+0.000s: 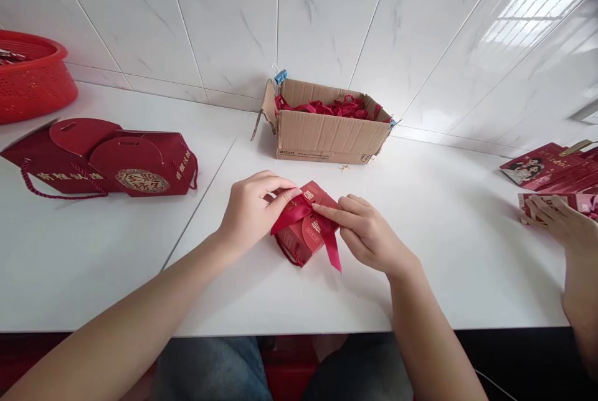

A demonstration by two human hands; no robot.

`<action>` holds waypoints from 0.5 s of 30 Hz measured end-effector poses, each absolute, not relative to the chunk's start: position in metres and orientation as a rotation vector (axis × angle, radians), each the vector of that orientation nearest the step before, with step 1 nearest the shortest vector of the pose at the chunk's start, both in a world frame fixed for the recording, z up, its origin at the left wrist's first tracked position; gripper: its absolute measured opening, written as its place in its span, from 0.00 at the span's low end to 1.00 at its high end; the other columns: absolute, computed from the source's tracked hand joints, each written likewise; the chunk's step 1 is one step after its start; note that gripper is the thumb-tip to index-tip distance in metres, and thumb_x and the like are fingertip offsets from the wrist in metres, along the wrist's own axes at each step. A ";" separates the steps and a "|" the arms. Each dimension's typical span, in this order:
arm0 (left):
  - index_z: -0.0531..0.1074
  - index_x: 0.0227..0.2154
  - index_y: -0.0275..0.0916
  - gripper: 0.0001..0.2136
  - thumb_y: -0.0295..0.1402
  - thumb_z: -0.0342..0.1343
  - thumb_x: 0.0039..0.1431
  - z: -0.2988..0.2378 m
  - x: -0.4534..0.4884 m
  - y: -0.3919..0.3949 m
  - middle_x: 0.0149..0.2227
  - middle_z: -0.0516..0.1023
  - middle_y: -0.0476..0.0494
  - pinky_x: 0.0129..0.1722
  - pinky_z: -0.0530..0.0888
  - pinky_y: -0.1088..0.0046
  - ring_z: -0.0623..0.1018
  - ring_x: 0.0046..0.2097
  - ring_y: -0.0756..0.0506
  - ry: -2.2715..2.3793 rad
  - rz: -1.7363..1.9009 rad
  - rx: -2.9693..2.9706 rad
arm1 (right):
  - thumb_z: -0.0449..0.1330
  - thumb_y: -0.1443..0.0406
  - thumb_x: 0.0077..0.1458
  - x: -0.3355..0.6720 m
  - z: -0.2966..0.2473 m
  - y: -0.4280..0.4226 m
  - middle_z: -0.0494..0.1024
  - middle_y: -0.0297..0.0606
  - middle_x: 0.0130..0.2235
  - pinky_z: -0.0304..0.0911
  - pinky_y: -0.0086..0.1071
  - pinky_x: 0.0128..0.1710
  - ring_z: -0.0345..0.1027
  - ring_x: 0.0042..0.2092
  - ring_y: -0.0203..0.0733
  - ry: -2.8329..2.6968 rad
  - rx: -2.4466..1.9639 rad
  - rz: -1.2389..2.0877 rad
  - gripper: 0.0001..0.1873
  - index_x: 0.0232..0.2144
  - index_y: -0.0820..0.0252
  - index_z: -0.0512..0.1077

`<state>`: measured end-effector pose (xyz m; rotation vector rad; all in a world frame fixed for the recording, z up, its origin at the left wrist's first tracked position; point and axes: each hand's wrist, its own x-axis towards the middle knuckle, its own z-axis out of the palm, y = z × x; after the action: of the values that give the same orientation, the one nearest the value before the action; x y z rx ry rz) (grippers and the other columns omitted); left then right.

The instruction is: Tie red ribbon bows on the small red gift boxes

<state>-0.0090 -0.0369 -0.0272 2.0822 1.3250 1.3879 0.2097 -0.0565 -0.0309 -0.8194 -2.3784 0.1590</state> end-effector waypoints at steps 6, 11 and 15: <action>0.79 0.30 0.38 0.06 0.32 0.58 0.56 -0.033 -0.011 -0.031 0.31 0.80 0.46 0.30 0.76 0.76 0.78 0.33 0.49 1.327 1.385 2.073 | 0.44 0.73 0.59 0.210 -0.030 -0.058 0.70 0.39 0.32 0.62 0.38 0.34 0.56 0.31 0.40 -2.433 -0.841 0.212 0.24 0.56 0.60 0.66; 0.79 0.29 0.39 0.06 0.32 0.58 0.56 -0.035 -0.012 -0.028 0.31 0.80 0.47 0.30 0.77 0.77 0.78 0.33 0.49 1.353 1.372 2.044 | 0.44 0.73 0.59 0.211 -0.027 -0.063 0.70 0.39 0.33 0.62 0.39 0.36 0.58 0.33 0.42 -2.476 -0.880 0.234 0.25 0.57 0.61 0.64; 0.79 0.29 0.39 0.06 0.32 0.58 0.55 -0.033 -0.012 -0.028 0.31 0.80 0.47 0.30 0.76 0.77 0.78 0.33 0.50 1.362 1.355 2.031 | 0.45 0.72 0.60 0.211 -0.026 -0.067 0.71 0.39 0.33 0.60 0.41 0.39 0.60 0.35 0.41 -2.511 -0.892 0.192 0.23 0.56 0.62 0.64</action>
<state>-0.0119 -0.0277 -0.0333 2.0314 1.3615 1.3555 0.2106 -0.0673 -0.0256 -0.8918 -2.5115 0.1917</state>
